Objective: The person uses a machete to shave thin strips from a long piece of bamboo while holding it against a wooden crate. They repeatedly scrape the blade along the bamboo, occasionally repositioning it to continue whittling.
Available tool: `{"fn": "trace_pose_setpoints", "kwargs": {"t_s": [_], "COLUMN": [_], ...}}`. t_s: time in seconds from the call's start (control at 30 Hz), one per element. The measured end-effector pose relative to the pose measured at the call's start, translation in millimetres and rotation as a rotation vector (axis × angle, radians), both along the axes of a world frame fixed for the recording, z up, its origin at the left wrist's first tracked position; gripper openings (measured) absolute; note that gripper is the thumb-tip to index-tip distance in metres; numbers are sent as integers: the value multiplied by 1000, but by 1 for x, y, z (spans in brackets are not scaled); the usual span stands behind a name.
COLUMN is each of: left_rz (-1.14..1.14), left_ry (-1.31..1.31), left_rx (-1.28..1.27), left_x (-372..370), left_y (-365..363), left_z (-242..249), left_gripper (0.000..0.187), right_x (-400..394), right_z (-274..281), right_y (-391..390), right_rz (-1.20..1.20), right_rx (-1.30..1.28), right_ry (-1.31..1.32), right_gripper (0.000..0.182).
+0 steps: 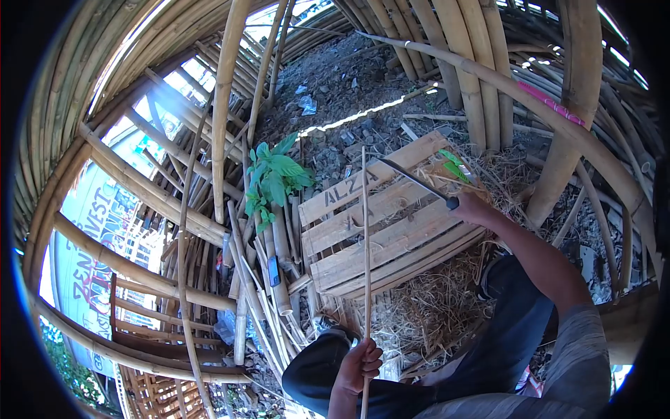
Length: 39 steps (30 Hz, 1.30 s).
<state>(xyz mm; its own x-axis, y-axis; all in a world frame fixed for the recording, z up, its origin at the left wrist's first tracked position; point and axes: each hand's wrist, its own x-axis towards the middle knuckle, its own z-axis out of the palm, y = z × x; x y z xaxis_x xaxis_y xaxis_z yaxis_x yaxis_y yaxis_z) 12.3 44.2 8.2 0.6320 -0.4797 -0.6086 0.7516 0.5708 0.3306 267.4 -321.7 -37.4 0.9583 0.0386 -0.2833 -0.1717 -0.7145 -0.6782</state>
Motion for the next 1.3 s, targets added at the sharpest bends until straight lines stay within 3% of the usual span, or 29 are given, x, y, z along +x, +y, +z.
{"fn": "trace_pose_setpoints", "kwargs": {"t_s": [0.07,0.13,0.27,0.5,0.57,0.83,0.9,1.0,1.23,1.3], "left_rz": [-6,-15,-15,21,41,4,32,-1,-50,-45], "left_ry": [-25,-74,-71,4,46,11,-98,-62,-98,-42], "left_rx": [117,211,193,47,-15,390,526,453,651,551], "left_x": [3,5,5,-4,-5,-13,-14,-5,-12,-19], "left_y": [-7,-11,-17,-11,-11,-36,-44,-43,-39,-40], "left_z": [-5,-14,-22,-30,-30,-20,-22,-20,-17,-15], "left_gripper": [28,26,23,28,30,34,35,34,33,33], "right_x": [-8,-15,-45,-76,-76,-62,-41,-38,-56,-42], "right_z": [-1,-8,17,23,15,4,10,16,18,8], "right_y": [-1,9,49,109,112,102,91,79,89,83], "right_rz": [42,221,508,802,809,741,432,467,455,471], "right_rx": [42,-181,-249,-249,-240,-318,-325,-407,-409,-508], "right_ry": [-13,-228,-195,-183,-206,-293,-179,-274,-249,-442], "right_gripper": [45,50,46,43,44,41,37,35,26,20]}}
